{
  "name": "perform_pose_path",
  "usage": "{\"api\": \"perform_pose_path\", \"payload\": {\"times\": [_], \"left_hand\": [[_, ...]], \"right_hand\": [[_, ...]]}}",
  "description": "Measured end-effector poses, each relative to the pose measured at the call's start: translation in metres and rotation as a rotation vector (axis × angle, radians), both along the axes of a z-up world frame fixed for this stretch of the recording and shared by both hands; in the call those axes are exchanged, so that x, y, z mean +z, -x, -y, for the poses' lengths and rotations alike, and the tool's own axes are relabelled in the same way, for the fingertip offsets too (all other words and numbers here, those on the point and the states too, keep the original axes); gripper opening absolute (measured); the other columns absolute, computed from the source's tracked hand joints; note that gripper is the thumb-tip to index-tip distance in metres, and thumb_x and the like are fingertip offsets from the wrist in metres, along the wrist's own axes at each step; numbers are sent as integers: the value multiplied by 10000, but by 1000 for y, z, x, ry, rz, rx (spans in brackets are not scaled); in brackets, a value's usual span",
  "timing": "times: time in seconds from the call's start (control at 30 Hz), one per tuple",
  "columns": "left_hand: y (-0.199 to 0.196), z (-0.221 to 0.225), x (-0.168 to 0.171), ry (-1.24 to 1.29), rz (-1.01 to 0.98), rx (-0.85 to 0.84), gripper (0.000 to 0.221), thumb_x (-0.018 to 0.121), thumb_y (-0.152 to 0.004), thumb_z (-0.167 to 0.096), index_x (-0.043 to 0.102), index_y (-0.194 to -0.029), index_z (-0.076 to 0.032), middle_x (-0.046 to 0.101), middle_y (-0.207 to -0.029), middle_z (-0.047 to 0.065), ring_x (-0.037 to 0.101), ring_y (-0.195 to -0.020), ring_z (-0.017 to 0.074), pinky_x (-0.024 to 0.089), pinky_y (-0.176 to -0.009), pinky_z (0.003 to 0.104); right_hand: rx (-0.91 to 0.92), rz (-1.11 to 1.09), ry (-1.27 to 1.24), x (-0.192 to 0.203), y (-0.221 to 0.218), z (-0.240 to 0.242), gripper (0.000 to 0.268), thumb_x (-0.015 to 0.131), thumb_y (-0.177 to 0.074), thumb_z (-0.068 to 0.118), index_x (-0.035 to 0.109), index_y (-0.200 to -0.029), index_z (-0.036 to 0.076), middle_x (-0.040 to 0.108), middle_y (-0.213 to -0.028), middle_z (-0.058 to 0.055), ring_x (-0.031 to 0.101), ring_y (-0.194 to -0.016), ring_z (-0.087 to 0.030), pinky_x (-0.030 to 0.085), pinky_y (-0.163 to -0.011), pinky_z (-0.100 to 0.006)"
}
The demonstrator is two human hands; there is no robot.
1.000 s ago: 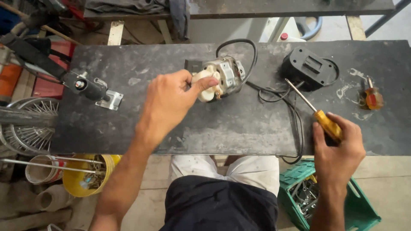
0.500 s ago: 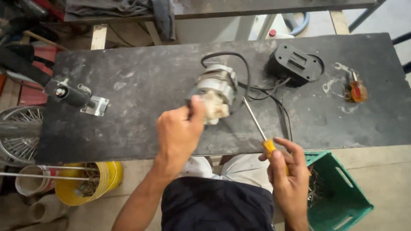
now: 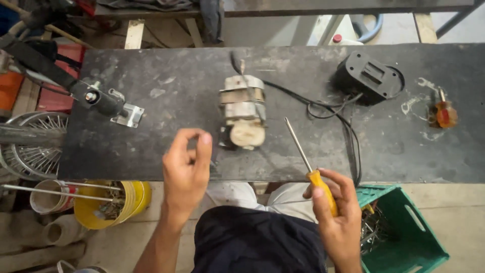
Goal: The person is disassembling a small electric motor by removing screws and prying the housing apart to extract internal parts.
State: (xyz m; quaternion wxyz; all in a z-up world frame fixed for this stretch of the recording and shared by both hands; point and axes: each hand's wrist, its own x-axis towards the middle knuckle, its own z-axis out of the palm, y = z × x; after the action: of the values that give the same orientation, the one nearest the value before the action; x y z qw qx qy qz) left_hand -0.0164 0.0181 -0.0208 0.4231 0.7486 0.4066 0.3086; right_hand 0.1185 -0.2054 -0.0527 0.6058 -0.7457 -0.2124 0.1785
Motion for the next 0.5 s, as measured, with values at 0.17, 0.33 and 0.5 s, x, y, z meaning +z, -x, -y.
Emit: {"api": "perform_pose_path", "payload": {"times": [0.17,0.33,0.5], "left_hand": [[-29,-25,22,-56,14,-80,356,515,-1023,-410,631,-1212,-133,476,-541,-45,305,-408,62,258,-423,291],[-63,-37,45,19,-250,-131,724,354,-947,-581,528,-1483,-126,653,-539,37,625,-532,210,459,-626,393],[-73,-38,34,21,-224,-139,610,518,-918,-569,650,-1355,-164,429,-420,-39,372,-423,108,389,-510,336]], "right_hand": [[9,-36,-6,-6,23,-2,470,688,-901,182,533,-1329,66,744,-794,-105,714,-714,-140,530,-709,-221],[6,-169,-85,-8,39,-6,437,664,-913,224,558,-1318,98,751,-690,-120,628,-562,-125,468,-549,-218],[45,-236,-102,-14,38,-10,444,620,-935,230,581,-1356,97,746,-649,-137,382,-414,-84,332,-381,-210]]}}
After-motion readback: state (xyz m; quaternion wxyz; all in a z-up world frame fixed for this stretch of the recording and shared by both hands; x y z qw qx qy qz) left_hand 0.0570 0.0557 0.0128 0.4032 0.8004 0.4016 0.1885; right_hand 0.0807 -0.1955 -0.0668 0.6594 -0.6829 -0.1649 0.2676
